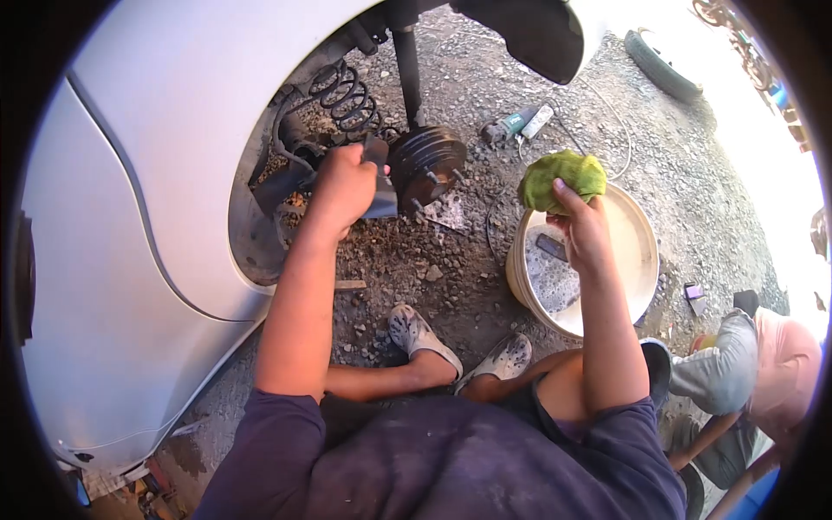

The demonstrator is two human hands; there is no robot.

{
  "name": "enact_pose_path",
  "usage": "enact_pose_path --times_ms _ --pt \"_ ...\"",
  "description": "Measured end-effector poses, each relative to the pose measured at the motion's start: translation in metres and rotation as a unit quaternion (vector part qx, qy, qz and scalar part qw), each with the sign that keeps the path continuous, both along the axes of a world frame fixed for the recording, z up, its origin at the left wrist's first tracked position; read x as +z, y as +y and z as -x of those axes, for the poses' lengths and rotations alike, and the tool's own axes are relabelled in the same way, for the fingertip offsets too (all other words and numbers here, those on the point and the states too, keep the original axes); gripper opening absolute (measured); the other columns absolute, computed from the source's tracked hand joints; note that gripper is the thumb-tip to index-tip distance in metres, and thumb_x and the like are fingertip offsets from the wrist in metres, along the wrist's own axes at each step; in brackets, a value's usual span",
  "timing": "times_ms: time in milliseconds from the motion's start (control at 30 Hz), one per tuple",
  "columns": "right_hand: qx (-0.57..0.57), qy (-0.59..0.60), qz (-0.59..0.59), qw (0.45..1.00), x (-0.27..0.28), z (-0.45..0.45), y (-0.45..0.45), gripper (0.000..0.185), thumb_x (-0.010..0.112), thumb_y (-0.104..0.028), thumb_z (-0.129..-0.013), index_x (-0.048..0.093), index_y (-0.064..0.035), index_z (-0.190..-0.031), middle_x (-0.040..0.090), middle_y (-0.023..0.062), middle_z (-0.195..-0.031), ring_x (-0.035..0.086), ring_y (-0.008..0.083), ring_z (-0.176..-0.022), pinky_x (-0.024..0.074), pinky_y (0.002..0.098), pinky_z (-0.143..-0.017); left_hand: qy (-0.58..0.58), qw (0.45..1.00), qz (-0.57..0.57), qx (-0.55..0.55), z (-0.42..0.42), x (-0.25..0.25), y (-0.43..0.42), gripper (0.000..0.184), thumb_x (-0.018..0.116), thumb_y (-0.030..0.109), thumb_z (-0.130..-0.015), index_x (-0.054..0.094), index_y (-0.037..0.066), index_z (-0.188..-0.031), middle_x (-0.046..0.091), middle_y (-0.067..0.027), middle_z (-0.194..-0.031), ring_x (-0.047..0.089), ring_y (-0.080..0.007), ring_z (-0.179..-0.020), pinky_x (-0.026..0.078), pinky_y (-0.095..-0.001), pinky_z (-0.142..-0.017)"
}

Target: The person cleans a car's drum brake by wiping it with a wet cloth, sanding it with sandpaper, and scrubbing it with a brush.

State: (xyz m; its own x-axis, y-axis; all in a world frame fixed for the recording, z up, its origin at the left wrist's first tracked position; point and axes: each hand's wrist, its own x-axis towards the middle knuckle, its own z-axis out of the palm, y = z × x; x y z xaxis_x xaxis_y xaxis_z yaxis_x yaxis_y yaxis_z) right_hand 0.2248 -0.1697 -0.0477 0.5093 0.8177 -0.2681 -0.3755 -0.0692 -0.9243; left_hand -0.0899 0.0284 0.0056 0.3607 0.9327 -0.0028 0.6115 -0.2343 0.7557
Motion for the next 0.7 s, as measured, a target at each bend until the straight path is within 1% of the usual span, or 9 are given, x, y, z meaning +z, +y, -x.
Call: enact_pose_path --times_ms 67,133,233,333,400,500,533,633,700 --pt "-0.002 -0.020 -0.006 1.000 -0.001 0.003 -0.006 0.035 0.075 -0.023 -0.107 0.064 -0.0093 -0.137 0.075 0.0039 -0.118 0.070 0.0141 -0.096 0.0528 0.0316 -0.077 0.027 0.998 -0.051 -0.016 0.019 0.003 0.005 0.025 0.055 0.004 -0.100 0.076 -0.004 -0.112 0.080 -0.0149 -0.100 0.075 -0.0229 -0.086 0.058 -0.0420 -0.078" --pt "0.006 -0.025 0.003 1.000 0.000 0.002 -0.015 0.037 0.076 -0.023 -0.106 0.063 -0.0094 -0.138 0.075 0.0036 -0.118 0.070 0.0140 -0.099 0.0529 0.0322 -0.078 -0.052 0.988 0.122 0.073 0.049 -0.042 0.005 0.024 0.054 0.002 -0.102 0.076 -0.001 -0.113 0.080 -0.0123 -0.102 0.076 -0.0219 -0.089 0.059 -0.0404 -0.078" --pt "-0.018 -0.006 0.020 1.000 -0.013 -0.010 -0.026 0.038 0.076 -0.025 -0.106 0.064 -0.0098 -0.138 0.076 0.0040 -0.119 0.070 0.0143 -0.101 0.0530 0.0329 -0.080 -0.061 0.970 0.217 0.093 0.085 -0.137 -0.002 0.026 0.052 0.000 -0.103 0.073 0.002 -0.118 0.079 -0.0110 -0.103 0.076 -0.0234 -0.089 0.061 -0.0406 -0.079" --pt "-0.002 0.004 0.003 1.000 -0.016 -0.018 -0.030 0.039 0.077 -0.026 -0.106 0.064 -0.0096 -0.138 0.075 0.0047 -0.120 0.070 0.0146 -0.102 0.0530 0.0330 -0.081 -0.175 0.910 0.344 0.150 0.090 -0.208 -0.007 0.028 0.052 -0.001 -0.105 0.068 0.001 -0.128 0.079 -0.0134 -0.107 0.078 -0.0272 -0.094 0.064 -0.0440 -0.087" --pt "-0.003 0.002 0.003 1.000 -0.017 -0.020 -0.029 0.040 0.077 -0.026 -0.106 0.063 -0.0092 -0.139 0.075 0.0051 -0.122 0.070 0.0149 -0.103 0.0533 0.0334 -0.081 -0.304 0.834 0.424 0.179 0.062 -0.235 -0.013 0.031 0.054 0.002 -0.107 0.064 0.002 -0.137 0.078 -0.0169 -0.117 0.079 -0.0308 -0.105 0.064 -0.0493 -0.099" --pt "0.008 0.002 0.008 1.000 -0.019 -0.023 -0.031 0.042 0.077 -0.026 -0.106 0.062 -0.0084 -0.141 0.075 0.0057 -0.124 0.070 0.0155 -0.106 0.0539 0.0344 -0.082 -0.394 0.784 0.468 0.109 0.014 -0.287 -0.010 0.033 0.056 0.006 -0.109 0.062 0.000 -0.141 0.076 -0.0206 -0.129 0.078 -0.0333 -0.116 0.063 -0.0515 -0.106" --pt "0.021 0.006 0.009 1.000 -0.020 -0.024 -0.031 0.043 0.077 -0.026 -0.106 0.062 -0.0080 -0.142 0.075 0.0058 -0.125 0.070 0.0160 -0.107 0.0541 0.0350 -0.083 -0.417 0.752 0.501 0.098 0.004 -0.332 0.004 0.037 0.057 0.007 -0.110 0.060 -0.001 -0.146 0.073 -0.0213 -0.138 0.075 -0.0335 -0.123 0.060 -0.0526 -0.111" --pt "0.004 0.013 0.026 1.000 -0.022 -0.027 -0.032 0.044 0.076 -0.026 -0.106 0.061 -0.0077 -0.143 0.075 0.0063 -0.126 0.071 0.0171 -0.110 0.0546 0.0358 -0.085 -0.482 0.708 0.500 0.127 -0.039 -0.344 0.008 0.043 0.057 0.009 -0.110 0.056 -0.001 -0.152 0.071 -0.0213 -0.144 0.071 -0.0332 -0.132 0.055 -0.0533 -0.118" --pt "-0.007 0.018 0.039 0.999 -0.026 -0.031 -0.033 0.044 0.076 -0.026 -0.106 0.061 -0.0077 -0.143 0.075 0.0063 -0.127 0.071 0.0173 -0.110 0.0547 0.0358 -0.086 -0.605 0.586 0.525 0.126 -0.050 -0.356 0.010 0.048 0.058 0.011 -0.110 0.053 -0.001 -0.156 0.069 -0.0204 -0.147 0.067 -0.0326 -0.138 0.050 -0.0536 -0.123"
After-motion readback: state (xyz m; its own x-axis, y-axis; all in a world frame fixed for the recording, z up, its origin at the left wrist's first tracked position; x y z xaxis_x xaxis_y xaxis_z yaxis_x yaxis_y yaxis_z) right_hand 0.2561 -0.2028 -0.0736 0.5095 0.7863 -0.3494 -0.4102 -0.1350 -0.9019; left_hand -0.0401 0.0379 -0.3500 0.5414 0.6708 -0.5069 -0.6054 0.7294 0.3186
